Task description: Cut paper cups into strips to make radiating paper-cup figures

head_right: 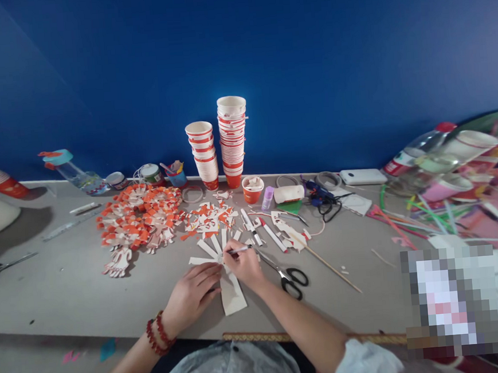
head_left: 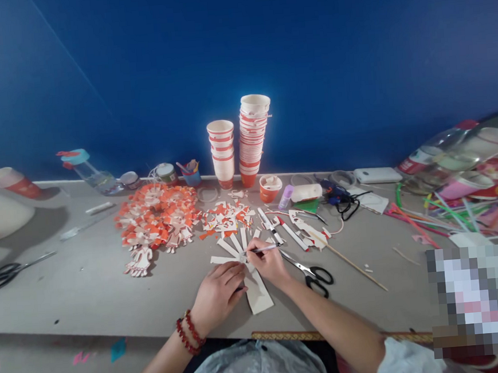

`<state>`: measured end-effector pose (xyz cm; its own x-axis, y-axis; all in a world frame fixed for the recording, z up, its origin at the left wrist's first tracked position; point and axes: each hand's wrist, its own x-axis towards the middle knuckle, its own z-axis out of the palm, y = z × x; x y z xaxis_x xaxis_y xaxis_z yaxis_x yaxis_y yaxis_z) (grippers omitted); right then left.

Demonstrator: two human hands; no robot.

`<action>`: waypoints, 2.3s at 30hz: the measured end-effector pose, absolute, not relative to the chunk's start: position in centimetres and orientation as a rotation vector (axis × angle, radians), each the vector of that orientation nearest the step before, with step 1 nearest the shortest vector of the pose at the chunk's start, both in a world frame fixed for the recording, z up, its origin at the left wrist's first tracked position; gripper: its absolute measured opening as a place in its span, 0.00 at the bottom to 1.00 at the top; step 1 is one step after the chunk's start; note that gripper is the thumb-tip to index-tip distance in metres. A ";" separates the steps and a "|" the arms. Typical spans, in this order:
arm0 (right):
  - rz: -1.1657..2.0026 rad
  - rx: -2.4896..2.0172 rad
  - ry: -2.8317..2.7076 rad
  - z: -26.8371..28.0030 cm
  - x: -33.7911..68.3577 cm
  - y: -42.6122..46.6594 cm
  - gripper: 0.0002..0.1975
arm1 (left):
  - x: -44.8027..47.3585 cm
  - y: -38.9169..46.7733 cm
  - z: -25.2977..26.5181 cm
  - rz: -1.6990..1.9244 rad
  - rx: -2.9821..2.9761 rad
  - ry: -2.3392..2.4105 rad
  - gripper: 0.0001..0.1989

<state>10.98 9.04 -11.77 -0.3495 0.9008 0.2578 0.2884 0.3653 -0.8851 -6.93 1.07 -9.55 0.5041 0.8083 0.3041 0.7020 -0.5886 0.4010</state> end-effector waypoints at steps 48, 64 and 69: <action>0.989 -1.038 -1.794 -11.6 11.0 9.1 0.08 | -7.0 1.1 -9.7 0.668 2.519 1.282 0.10; 1.007 -1.054 -1.843 -11.6 11.0 9.2 0.07 | -7.0 1.1 -9.8 0.669 2.502 1.287 0.12; 1.023 -1.049 -1.828 -11.6 11.0 9.1 0.06 | -7.0 1.1 -9.6 0.682 2.508 1.284 0.11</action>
<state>10.96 9.14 -11.62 -0.3572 0.9061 0.2267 0.2803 0.3355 -0.8994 -6.99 1.06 -9.55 0.5042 0.8116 0.2949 0.6985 -0.5842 0.4133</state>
